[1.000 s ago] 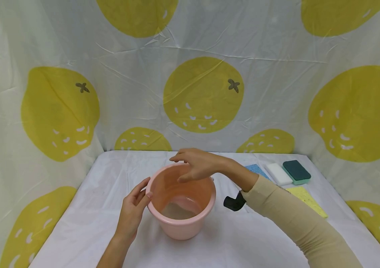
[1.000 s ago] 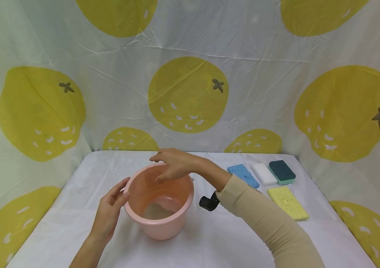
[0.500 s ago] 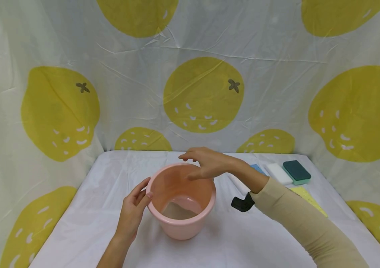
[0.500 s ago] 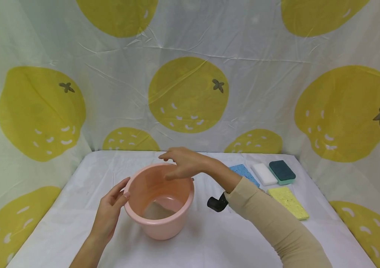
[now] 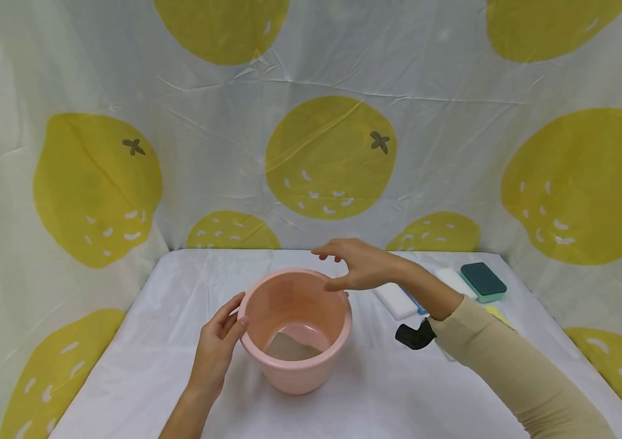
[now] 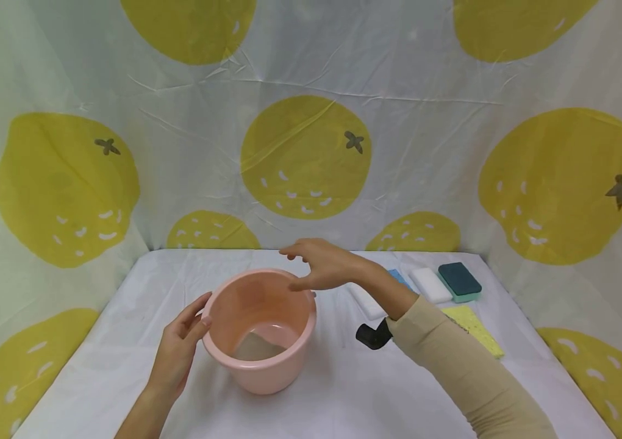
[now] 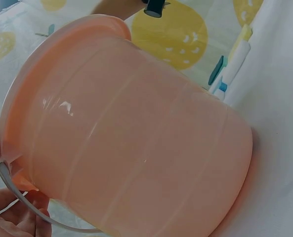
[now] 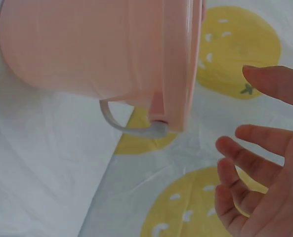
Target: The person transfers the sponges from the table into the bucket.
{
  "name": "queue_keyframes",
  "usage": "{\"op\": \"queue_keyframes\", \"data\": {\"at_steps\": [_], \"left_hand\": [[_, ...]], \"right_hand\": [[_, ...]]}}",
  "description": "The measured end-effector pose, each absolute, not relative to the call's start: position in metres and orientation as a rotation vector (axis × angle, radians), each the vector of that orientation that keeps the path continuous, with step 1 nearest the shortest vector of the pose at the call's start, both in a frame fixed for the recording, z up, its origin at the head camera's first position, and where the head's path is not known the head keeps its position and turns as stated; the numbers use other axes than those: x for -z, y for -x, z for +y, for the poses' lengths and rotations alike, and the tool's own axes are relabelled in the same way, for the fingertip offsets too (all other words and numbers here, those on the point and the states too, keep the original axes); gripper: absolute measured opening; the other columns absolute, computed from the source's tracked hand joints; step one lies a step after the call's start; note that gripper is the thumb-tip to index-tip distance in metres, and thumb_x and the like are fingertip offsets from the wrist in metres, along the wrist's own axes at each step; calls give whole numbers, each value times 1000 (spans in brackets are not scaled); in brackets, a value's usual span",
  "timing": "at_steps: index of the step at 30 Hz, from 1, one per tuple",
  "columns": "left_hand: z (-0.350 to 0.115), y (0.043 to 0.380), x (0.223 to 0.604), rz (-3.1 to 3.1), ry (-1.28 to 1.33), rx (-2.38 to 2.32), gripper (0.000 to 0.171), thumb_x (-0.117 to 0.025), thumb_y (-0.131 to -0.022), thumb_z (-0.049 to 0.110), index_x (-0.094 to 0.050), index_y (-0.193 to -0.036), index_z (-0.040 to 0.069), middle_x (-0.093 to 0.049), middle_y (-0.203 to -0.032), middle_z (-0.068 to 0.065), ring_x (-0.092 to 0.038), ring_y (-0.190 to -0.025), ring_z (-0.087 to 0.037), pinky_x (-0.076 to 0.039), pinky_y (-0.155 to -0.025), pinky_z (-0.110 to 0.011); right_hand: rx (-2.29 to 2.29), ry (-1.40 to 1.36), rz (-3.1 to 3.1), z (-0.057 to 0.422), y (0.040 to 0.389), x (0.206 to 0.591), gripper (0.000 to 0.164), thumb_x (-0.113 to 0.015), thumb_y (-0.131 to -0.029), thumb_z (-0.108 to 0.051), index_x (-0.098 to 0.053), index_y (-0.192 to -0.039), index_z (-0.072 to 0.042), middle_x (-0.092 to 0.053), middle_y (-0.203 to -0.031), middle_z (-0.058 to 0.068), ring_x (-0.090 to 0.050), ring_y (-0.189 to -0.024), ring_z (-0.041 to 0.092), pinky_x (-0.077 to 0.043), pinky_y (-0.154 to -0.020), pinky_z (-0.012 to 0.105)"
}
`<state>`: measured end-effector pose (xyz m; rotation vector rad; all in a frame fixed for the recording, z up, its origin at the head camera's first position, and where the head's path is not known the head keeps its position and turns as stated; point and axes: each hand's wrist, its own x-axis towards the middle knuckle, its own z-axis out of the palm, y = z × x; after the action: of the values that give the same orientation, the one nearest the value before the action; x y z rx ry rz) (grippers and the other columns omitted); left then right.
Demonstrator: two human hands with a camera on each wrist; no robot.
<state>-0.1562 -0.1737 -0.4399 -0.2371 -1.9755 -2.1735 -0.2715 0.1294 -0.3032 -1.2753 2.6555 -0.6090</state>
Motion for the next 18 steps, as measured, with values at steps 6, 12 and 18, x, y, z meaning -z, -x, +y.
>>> {"op": "queue_keyframes", "data": {"at_steps": [6, 12, 18], "left_hand": [[-172, 156, 440, -1975, 218, 2180, 50, -65, -102, 6, -51, -150, 2, -58, -142, -22, -62, -124, -18, -50, -100, -26], [-172, 156, 441, -1977, 239, 2164, 50, -64, -102, 6, -51, -150, 2, -58, -143, -21, -62, -125, -18, -50, -100, -26], [-172, 157, 440, -1977, 254, 2163, 50, -64, -103, 6, -50, -151, 2, -58, -143, -22, -61, -126, -21, -50, -100, -26]], "right_hand": [[643, 1193, 2673, 150, 268, 304, 71, -75, -93, -34, -48, -155, -10, -58, -140, 9, -58, -117, 29, -52, -94, 48], [666, 1138, 2706, 167, 270, 312, 70, -75, -94, -35, -49, -154, -11, -59, -138, 8, -57, -116, 29, -52, -92, 49], [682, 1099, 2724, 182, 270, 316, 70, -74, -95, -36, -49, -154, -8, -59, -139, 12, -57, -116, 32, -53, -90, 51]]}}
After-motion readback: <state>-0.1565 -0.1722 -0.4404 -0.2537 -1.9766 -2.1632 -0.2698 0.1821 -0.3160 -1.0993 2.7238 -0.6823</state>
